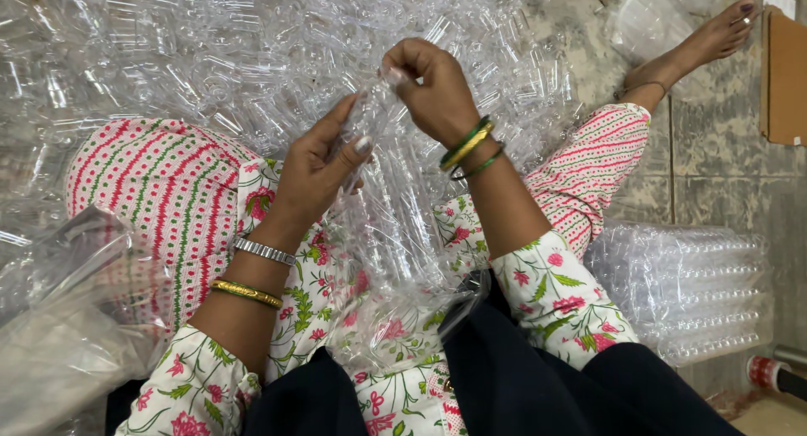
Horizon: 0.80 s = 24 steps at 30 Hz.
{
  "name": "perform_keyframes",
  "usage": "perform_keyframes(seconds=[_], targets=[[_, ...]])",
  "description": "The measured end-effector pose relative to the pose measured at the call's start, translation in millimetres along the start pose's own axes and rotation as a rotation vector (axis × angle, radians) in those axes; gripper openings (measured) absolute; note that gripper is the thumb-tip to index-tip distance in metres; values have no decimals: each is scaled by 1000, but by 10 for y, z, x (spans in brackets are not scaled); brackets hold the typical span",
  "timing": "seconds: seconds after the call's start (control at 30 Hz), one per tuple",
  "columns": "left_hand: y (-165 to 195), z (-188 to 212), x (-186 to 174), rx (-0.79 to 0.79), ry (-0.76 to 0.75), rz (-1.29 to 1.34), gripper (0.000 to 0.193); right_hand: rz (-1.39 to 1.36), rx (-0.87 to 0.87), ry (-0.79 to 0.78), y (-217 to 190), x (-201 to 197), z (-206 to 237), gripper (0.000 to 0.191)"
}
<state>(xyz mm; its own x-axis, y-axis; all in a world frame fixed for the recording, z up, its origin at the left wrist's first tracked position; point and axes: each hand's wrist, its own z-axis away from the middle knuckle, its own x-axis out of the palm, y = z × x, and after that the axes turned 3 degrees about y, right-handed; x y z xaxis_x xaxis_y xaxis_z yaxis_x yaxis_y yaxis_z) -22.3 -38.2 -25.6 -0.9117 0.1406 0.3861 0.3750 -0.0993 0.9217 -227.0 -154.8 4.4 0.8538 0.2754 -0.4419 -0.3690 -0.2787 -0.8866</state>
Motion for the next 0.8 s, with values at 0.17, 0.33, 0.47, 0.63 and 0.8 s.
perform_keyframes(seconds=[0.17,0.33,0.47,0.63,0.8], targets=[[-15,-56,-8,-26,64,75,65,584,270,103,342,319,-122,30],[-21,-41,12,-143,81,6,59,365,302,220,435,374,-33,70],[-65,-32,39,-239,33,-47,54,-756,446,474,162,155,147,83],[-92,-16,118,-148,-63,-138,63,-678,271,243,-309,-70,555,71],[-6,66,165,-155,-95,-126,68,-408,151,211,-436,-143,686,76]])
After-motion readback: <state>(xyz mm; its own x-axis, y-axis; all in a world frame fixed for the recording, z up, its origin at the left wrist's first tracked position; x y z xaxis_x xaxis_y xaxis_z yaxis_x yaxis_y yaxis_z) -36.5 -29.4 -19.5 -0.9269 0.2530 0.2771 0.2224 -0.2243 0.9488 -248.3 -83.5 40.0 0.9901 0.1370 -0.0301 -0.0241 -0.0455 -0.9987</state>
